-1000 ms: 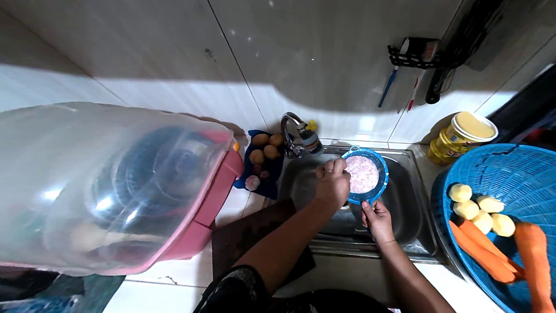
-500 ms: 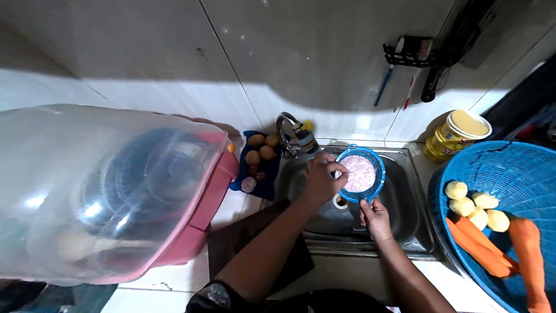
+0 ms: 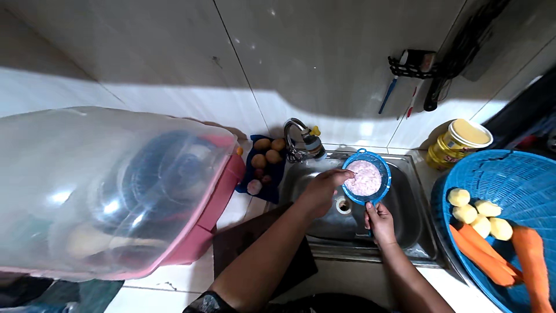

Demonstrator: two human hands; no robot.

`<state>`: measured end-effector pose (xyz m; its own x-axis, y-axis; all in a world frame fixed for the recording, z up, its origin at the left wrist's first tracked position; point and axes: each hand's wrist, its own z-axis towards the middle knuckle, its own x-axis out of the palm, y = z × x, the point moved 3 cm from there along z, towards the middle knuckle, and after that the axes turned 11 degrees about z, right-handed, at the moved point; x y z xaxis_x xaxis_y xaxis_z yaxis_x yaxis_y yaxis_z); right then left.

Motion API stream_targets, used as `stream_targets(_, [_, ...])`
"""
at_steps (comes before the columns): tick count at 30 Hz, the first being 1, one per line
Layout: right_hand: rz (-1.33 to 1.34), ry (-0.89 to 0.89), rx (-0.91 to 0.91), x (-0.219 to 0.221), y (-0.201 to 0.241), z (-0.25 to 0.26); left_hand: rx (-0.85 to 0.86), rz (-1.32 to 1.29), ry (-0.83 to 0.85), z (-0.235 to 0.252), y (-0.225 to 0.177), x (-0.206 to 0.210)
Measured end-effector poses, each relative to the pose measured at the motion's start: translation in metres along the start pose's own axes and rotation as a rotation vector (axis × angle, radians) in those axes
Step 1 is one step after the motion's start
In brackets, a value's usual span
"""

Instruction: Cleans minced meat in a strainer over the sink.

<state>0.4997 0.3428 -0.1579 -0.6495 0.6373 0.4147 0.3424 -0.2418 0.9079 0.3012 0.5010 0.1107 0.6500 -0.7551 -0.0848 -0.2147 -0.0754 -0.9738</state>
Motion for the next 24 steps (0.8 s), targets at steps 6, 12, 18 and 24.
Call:
stream_targets(6, [-0.001,-0.027,-0.004,-0.003,0.001,0.003,0.241,0.040,-0.109,-0.024,-0.022,-0.004])
stream_targets(12, [0.052,-0.045,-0.021,-0.007,0.003,0.003,0.504,0.677,-0.374,-0.022,0.034,-0.020])
stream_targets(18, [0.115,-0.027,-0.021,-0.007,0.004,0.003,-0.061,1.559,-0.106,-0.028,0.133,-0.026])
stream_targets(24, [0.091,0.025,-0.036,-0.004,0.005,0.001,0.228,1.353,-0.355,-0.019,0.077,-0.014])
